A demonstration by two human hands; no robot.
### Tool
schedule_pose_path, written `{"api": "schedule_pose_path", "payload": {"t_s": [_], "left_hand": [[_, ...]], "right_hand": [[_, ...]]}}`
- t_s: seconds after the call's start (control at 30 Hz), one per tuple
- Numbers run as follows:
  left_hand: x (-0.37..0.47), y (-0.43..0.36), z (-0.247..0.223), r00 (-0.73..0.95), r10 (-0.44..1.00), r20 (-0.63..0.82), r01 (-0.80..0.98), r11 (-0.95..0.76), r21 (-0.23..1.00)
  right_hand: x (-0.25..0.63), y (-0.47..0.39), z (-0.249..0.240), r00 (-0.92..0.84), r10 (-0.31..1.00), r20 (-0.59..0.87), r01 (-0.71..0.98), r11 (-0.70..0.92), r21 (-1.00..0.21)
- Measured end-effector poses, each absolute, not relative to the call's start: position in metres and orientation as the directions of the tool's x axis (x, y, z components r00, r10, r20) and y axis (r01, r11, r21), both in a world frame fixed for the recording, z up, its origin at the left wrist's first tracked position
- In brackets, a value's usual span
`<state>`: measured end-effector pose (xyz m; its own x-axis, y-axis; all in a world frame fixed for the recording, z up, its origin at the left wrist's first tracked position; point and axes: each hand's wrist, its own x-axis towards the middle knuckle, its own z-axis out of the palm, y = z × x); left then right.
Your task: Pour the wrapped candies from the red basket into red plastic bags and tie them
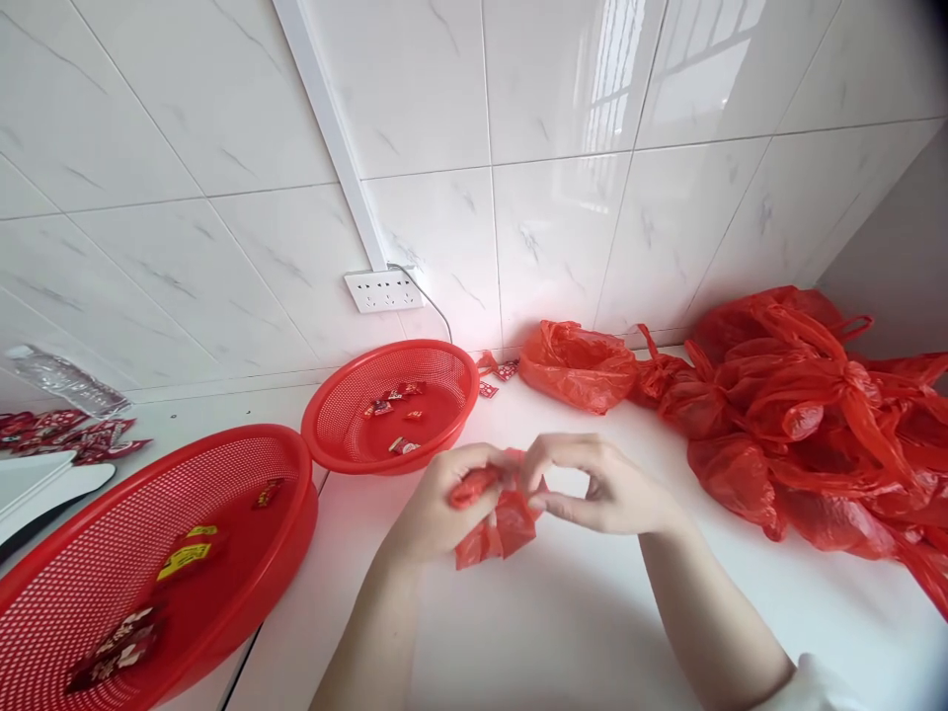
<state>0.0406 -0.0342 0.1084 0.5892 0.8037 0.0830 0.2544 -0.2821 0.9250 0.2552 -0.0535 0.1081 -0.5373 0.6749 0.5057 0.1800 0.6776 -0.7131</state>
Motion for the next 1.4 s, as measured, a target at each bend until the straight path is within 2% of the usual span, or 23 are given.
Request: {"api": "schedule_pose_path", "payload": {"t_s": [0.07,0.13,0.17,0.2,0.27,0.33,0.43,0.53,0.63,0.77,0.83,0.93,1.0,1.1,1.23,1.33,1.4], "left_hand": [[0.038,-0.041,0.112,0.619,0.766,0.171,0.453,-0.527,0.719],[0.036,-0.046,0.115,0.611,0.733,0.299,0.618,-0.677,0.4],[0.036,-0.047,0.115,0.603,0.704,0.376,0.662,-0.704,0.256],[0.036,-0.046,0.114,0.602,0.661,0.447,0.678,-0.719,0.15],[0.038,-0.044,0.111,0.619,0.566,0.544,0.64,-0.766,0.069],[0.039,-0.04,0.108,0.624,0.515,0.588,0.557,-0.821,0.128],[0.042,-0.039,0.103,0.595,0.541,0.594,0.475,-0.833,0.283],[0.044,-0.039,0.1,0.56,0.555,0.615,0.463,-0.825,0.323],[0.043,-0.037,0.099,0.573,0.522,0.631,0.452,-0.844,0.289],[0.043,-0.029,0.098,0.613,0.432,0.662,0.491,-0.864,0.109],[0.042,-0.025,0.096,0.611,0.447,0.654,0.568,-0.823,0.031],[0.037,-0.019,0.096,0.582,0.523,0.622,0.653,-0.757,0.025],[0.03,-0.017,0.099,0.576,0.583,0.573,0.663,-0.743,0.089],[0.016,-0.015,0.108,0.561,0.692,0.454,0.663,-0.704,0.255],[-0.002,-0.011,0.117,0.414,0.863,0.288,0.723,-0.504,0.472],[-0.004,-0.004,0.113,0.341,0.931,0.129,0.804,-0.36,0.473],[-0.001,0.001,0.105,0.352,0.935,0.034,0.831,-0.329,0.449]], "right_hand": [[0.249,-0.047,0.103,-0.364,0.755,0.546,0.186,0.633,-0.752],[0.242,-0.041,0.096,-0.274,0.82,0.502,0.138,0.55,-0.824],[0.239,-0.038,0.092,-0.284,0.849,0.445,0.094,0.487,-0.868],[0.237,-0.036,0.089,-0.319,0.869,0.378,0.048,0.413,-0.909],[0.232,-0.033,0.086,-0.39,0.879,0.276,-0.013,0.295,-0.956],[0.228,-0.033,0.084,-0.419,0.873,0.249,-0.053,0.25,-0.967],[0.225,-0.032,0.083,-0.426,0.853,0.302,-0.192,0.241,-0.951],[0.224,-0.029,0.081,-0.371,0.875,0.311,-0.259,0.224,-0.939],[0.226,-0.027,0.079,-0.335,0.904,0.265,-0.18,0.214,-0.96],[0.233,-0.027,0.081,-0.225,0.934,0.277,-0.026,0.278,-0.96],[0.239,-0.026,0.082,-0.142,0.94,0.31,0.061,0.321,-0.945],[0.255,-0.023,0.085,-0.026,0.927,0.375,0.207,0.372,-0.905],[0.27,-0.022,0.088,0.009,0.924,0.383,0.309,0.362,-0.879],[0.297,-0.026,0.093,0.06,0.925,0.375,0.436,0.313,-0.844],[0.325,-0.03,0.094,0.171,0.907,0.384,0.508,0.252,-0.824],[0.335,-0.026,0.087,0.186,0.908,0.376,0.594,0.201,-0.779],[0.335,-0.019,0.08,0.122,0.929,0.348,0.676,0.179,-0.715]]}}
